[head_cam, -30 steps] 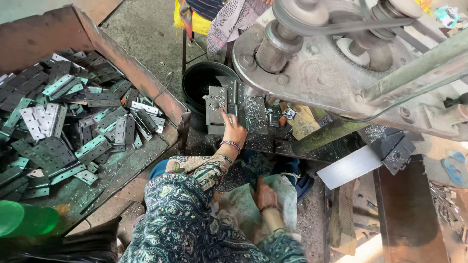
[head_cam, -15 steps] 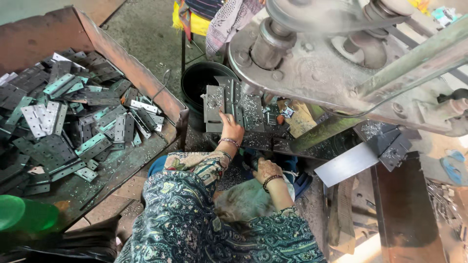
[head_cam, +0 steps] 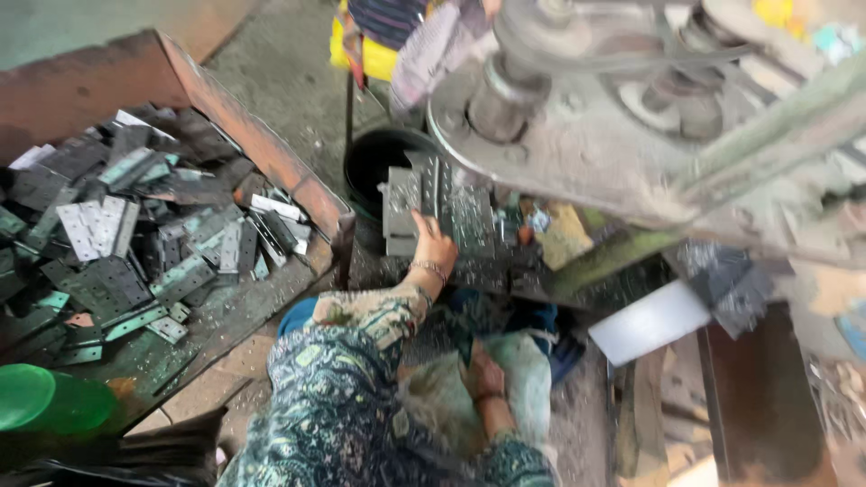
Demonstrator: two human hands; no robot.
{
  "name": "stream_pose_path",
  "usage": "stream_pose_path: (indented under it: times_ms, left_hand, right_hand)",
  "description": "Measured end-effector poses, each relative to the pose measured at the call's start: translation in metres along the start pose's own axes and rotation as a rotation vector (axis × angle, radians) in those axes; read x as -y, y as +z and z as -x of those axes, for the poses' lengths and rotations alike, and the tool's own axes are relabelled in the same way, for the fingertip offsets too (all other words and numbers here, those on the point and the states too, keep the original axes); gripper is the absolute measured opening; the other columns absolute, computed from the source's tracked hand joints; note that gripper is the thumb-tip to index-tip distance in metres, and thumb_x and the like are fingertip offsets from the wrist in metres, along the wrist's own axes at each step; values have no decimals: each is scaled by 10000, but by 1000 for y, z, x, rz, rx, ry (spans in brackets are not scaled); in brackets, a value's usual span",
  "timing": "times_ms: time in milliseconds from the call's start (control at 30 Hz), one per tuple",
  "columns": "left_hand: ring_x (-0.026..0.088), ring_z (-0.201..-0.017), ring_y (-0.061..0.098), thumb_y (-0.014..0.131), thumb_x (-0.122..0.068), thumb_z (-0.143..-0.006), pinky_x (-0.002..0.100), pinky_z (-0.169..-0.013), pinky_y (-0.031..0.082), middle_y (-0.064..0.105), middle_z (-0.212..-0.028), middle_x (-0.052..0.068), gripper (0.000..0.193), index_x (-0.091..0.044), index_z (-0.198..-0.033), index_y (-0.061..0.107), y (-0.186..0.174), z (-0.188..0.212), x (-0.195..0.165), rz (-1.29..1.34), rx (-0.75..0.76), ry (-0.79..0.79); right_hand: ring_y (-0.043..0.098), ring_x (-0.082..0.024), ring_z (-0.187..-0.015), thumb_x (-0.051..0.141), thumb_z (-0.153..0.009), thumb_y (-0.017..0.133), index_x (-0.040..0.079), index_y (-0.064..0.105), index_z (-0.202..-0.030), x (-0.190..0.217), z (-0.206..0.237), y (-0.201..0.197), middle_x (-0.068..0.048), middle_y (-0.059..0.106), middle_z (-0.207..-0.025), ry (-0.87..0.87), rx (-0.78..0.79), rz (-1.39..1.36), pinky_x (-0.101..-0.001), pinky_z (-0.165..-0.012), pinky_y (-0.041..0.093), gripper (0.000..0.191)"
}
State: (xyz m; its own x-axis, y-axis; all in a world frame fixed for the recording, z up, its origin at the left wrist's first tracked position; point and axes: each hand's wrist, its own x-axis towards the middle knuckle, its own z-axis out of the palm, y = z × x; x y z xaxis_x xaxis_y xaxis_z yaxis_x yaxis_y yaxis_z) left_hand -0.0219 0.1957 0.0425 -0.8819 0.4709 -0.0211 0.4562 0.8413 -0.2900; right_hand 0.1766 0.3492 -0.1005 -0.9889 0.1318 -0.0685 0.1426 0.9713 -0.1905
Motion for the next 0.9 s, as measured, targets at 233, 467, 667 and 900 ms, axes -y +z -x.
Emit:
stream_pose_path:
  times_ms: [233,467,667,900]
  left_hand:
    - [416,-1446,354,494,-373,-1021,825,-1086,148,613,-1406,117,365,-172,-1146,772,24,16,11,106,-118,-38]
    - [412,-1465,299,446,-322,-1026,842,-1085,123,519,-1496,89,393,-158,-1263,712,38,4,23,163,-93,-119]
    - [411,-1482,273,440,-319,-1035,836,-1110,103,532,-1479,57,391,-149,-1265,706,41,-1,25,243,-152,-173]
    - [427,-1443,298,492,-329,-986,838,-1064,138,499,-1524,121,372,-178,-1242,716,31,5,24,79,-134,-113]
  right_hand:
    - [698,-431,-963,419,-870,720,68,463,-1406,-10,-19,-24,-216,732,-1045,79,209,37,-548,-837,573,690]
    - [712,-400,-1025,421,-841,748,62,573,-1212,0,-53,-83,-208,726,-1086,16,269,169,-506,-893,584,545]
    - [708,-421,-1014,426,-876,707,76,509,-1329,6,-21,-35,-245,719,-1076,134,214,109,-514,-899,575,607]
    - [699,-423,-1024,423,-859,729,41,529,-1282,2,-31,-50,-253,712,-1087,95,267,113,-501,-915,573,603]
